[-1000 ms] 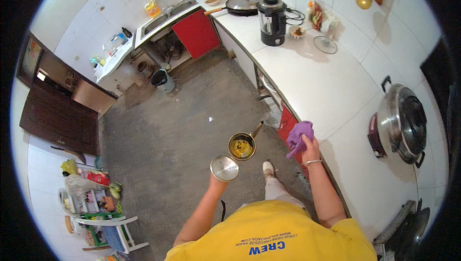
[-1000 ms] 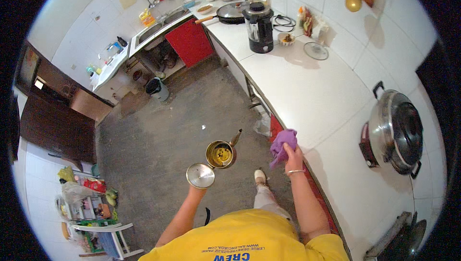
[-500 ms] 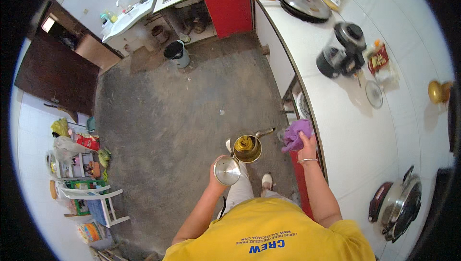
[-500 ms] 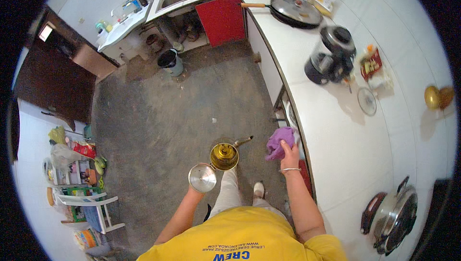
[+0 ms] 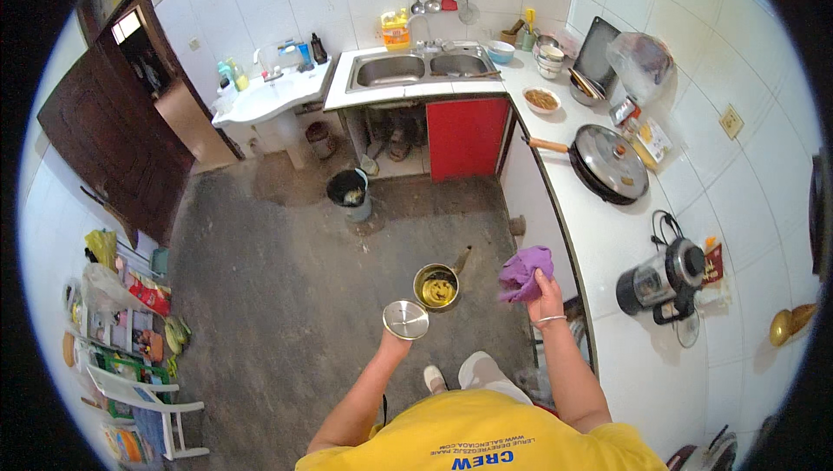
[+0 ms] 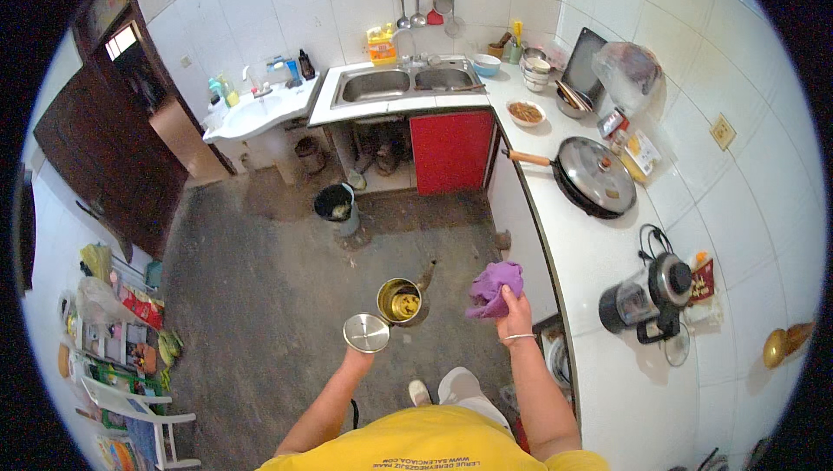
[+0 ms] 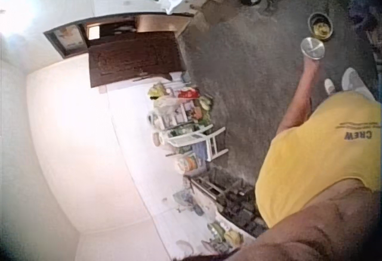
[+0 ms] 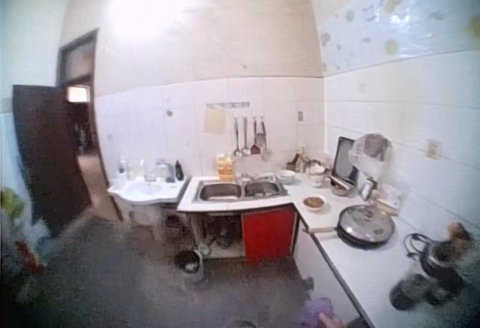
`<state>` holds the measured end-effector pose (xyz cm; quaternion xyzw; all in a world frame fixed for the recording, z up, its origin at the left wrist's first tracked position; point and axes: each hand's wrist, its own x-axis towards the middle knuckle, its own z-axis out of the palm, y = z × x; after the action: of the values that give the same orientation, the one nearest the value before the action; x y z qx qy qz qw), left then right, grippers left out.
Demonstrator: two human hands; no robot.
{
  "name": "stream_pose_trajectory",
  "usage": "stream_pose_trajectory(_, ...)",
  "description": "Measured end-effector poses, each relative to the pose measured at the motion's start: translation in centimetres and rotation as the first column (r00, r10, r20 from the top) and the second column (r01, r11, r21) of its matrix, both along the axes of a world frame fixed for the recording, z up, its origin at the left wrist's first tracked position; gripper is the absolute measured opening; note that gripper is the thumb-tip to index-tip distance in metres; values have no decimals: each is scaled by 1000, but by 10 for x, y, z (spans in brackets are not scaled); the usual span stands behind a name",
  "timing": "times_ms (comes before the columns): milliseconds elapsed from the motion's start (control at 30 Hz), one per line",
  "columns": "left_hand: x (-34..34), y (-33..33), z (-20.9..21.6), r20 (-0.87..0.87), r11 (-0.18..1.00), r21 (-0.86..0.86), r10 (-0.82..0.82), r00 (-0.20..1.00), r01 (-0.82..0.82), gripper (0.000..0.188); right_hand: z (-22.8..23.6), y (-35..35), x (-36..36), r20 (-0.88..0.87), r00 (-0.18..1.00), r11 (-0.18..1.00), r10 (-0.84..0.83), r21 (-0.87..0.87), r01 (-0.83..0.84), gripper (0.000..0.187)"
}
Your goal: The person cleans a kettle at a sink using a cloth, then walks to a floor drain and pours out the liquid before returning to the sink to continue cleaning and rinsing it.
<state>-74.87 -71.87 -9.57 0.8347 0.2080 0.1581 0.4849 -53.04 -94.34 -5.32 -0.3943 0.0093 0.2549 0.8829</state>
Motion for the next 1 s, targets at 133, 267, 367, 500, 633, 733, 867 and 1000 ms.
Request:
stream_pose_trajectory(133,58,58,11,70,986,-144,97,993,-86,17,-13,64,57,46,999,999,-2,-40,3,37)
stream_pose_trajectory(267,132,126,4,73,903,-401,197,978,-152,19,-45,132,138,20,993,989,-120,-90,121,38)
stream_pose_trajectory(367,171,181,-16,16,829,-498,301,953,-253,20,-53,183,210,-129,986,981,-109,-172,86,43)
stream_pose_trajectory(500,257,235,18,-37,791,-491,399,916,-365,20,-100,245,324,-209,977,998,-37,-47,28,40)
stream_pose_trajectory(633,322,292,37,-47,789,-417,477,878,-451,17,-62,329,419,-61,996,995,62,-71,-66,42)
stream_pose_trajectory(733,368,333,52,21,766,-467,509,861,-441,16,-37,391,491,101,993,991,53,-130,-40,47)
stream_pose_trajectory(867,419,389,50,100,790,-463,498,861,-403,23,-8,462,556,407,913,942,35,-318,106,47)
stream_pose_trajectory(1000,486,454,34,71,823,-461,407,910,-332,32,-30,502,616,619,784,812,35,-475,339,52)
